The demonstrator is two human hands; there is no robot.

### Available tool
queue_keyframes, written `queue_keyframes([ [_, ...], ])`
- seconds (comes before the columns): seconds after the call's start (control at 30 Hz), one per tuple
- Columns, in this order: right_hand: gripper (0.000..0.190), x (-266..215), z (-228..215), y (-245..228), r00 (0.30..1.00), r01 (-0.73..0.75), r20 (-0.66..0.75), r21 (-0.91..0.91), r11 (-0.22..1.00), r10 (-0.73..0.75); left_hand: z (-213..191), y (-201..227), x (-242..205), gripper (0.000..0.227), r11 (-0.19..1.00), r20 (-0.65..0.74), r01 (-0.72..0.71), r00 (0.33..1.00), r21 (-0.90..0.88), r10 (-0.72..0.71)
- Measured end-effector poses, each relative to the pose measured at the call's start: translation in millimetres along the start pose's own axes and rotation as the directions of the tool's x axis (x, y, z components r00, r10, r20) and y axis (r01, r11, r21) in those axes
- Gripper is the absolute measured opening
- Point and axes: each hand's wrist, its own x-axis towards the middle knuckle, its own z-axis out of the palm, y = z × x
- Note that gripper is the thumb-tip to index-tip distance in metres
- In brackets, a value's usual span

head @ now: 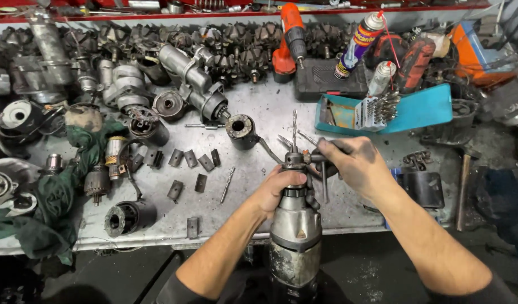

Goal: The person secures a cylindrical mechanical component in a blue bench vise and tightens it. They then pick up a power drill, insert a drill bit into the chuck, and tighten the chuck using a wrench.

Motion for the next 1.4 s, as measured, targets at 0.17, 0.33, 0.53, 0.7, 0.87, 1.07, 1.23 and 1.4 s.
queue_keyframes([
  [0.17,0.034,6.7,5.4,2.1,0.997,-0.057,-0.039,0.152,0.987,0.064,-2.5,-1.6,2.5,0.041,0.999,-0.033,-0.015,0.999,0.04,0.016],
  [0.33,0.038,-15.6,9.9,-17.5,0.961,0.025,-0.278,0.139,0.99,0.015,-3.4,0.6,6.0,0.041,1.0,-0.012,-0.007,1.0,-0.005,0.007],
  [0.53,0.053,-19.8,0.1,27.8,0.86,0.51,0.047,-0.031,0.859,-0.509,-14.9,-3.1,6.0,0.045,0.998,-0.005,-0.036,0.999,-0.055,0.036],
  [0.7,0.066,-14.0,-6.3,24.0,0.588,0.674,0.278,-0.687,0.271,-0.759,-13.6,-0.7,5.2,0.044,0.998,-0.022,0.037,0.999,-0.058,-0.038],
  [0.87,0.058,-5.3,-0.4,32.1,0.52,0.617,0.297,-0.779,0.113,-0.801,-7.0,4.1,0.3,0.046,0.995,-0.008,0.041,0.999,-0.093,-0.042],
  [1.07,0.049,6.5,7.0,48.8,0.469,0.625,0.275,-0.775,0.096,-0.839,-23.6,-5.4,1.6,0.04,0.992,-0.047,0.067,0.996,-0.107,-0.072],
  [1.23,0.039,0.8,8.8,15.5,0.457,0.57,0.188,-0.812,0.124,-0.869,-23.1,-3.0,0.7,0.035,0.981,0.038,0.081,0.996,-0.177,-0.076],
  [1.4,0.093,15.2,12.3,21.2,0.658,0.699,0.371,-0.624,0.349,-0.655,-16.2,1.5,-2.2,0.04,0.991,0.076,0.054,0.996,-0.123,-0.045],
])
